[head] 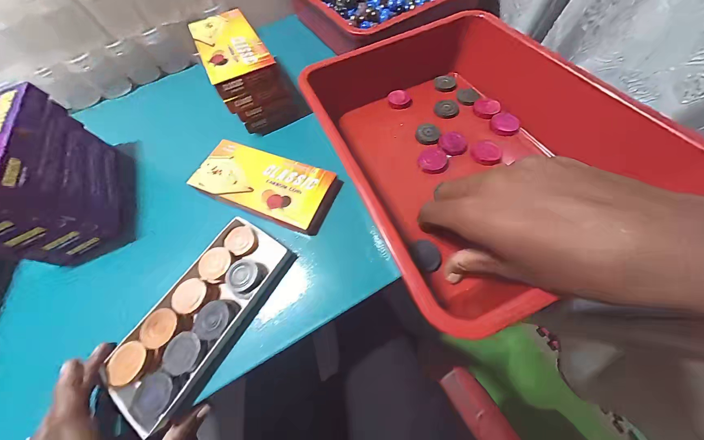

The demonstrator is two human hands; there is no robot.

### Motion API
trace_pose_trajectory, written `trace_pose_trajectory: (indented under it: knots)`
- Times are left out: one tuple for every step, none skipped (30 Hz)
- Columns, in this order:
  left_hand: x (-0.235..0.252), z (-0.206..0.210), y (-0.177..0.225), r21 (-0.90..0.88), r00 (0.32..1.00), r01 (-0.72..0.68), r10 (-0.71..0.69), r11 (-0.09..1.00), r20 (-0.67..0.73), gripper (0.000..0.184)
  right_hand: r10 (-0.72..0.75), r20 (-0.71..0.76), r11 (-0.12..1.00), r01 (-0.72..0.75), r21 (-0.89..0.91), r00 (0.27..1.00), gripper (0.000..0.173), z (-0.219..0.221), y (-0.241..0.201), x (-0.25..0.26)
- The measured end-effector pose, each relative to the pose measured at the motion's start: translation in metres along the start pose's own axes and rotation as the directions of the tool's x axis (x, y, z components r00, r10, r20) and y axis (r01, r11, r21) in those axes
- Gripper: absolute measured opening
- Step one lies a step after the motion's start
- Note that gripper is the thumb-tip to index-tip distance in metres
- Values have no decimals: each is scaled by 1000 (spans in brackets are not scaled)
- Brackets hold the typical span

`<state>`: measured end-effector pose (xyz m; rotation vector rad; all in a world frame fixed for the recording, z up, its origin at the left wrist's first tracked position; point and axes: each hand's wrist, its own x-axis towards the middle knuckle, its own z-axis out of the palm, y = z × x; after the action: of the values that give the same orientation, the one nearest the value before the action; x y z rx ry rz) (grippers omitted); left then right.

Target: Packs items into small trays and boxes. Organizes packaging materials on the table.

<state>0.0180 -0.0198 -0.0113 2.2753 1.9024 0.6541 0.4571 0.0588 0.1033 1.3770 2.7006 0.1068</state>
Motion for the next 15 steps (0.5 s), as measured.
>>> trace_pose_trajectory:
  knots:
    - [-2, 1, 0, 12, 1000, 2, -2, 1000, -11, 119, -37, 59, 999, 37, 7, 998, 27, 0, 1, 6]
    - [-5, 2, 2, 7, 1000, 2, -2, 1000, -22, 121, -64, 85, 998, 63, 15, 994, 27, 1, 2, 13]
    - [-6, 4, 4, 6, 998, -1, 1, 1000, -57, 122, -70, 91, 997, 67, 28, 993, 24, 1, 2, 19]
    - [-6, 7, 7, -10, 994, 10, -11, 1000, -107, 121, -57, 102, 998, 52, 47, 993, 21, -1, 2, 24]
    - [-5, 11, 12, -22, 985, 32, -35, 999, -171, 118, -21, 137, 998, 13, 63, 990, 20, -5, 0, 28]
    - [-4, 16, 17, -24, 971, 63, -67, 998, -230, 114, 24, 183, 997, -37, 67, 983, 21, -9, -3, 30]
    - [-3, 21, 22, -17, 954, 93, -94, 996, -286, 112, 56, 216, 996, -70, 60, 975, 24, -14, -8, 32]
    - [-1, 25, 25, -15, 935, 107, -106, 994, -339, 111, 68, 220, 994, -86, 72, 973, 28, -19, -14, 32]
    - [-1, 29, 28, -24, 918, 113, -114, 993, -379, 109, 78, 242, 993, -98, 71, 967, 28, -24, -19, 34]
    - [-2, 31, 29, -40, 907, 116, -122, 992, -403, 108, 90, 275, 993, -107, 48, 957, 26, -25, -21, 38]
    - [-3, 32, 28, -56, 900, 109, -122, 992, -418, 106, 113, 285, 989, -134, 57, 952, 21, -23, -24, 42]
    - [-4, 32, 27, -75, 898, 98, -121, 992, -423, 104, 159, 296, 981, -184, 57, 942, 17, -21, -29, 43]
    - [-6, 31, 26, -91, 897, 86, -117, 992, -426, 102, 201, 284, 975, -221, 37, 937, 15, -21, -33, 42]
    - [-8, 31, 25, -104, 896, 73, -110, 992, -430, 99, 249, 249, 966, -258, 4, 936, 16, -24, -37, 40]
    - [-9, 31, 23, -118, 896, 58, -104, 991, -432, 97, 302, 184, 953, -301, -32, 936, 16, -30, -39, 37]
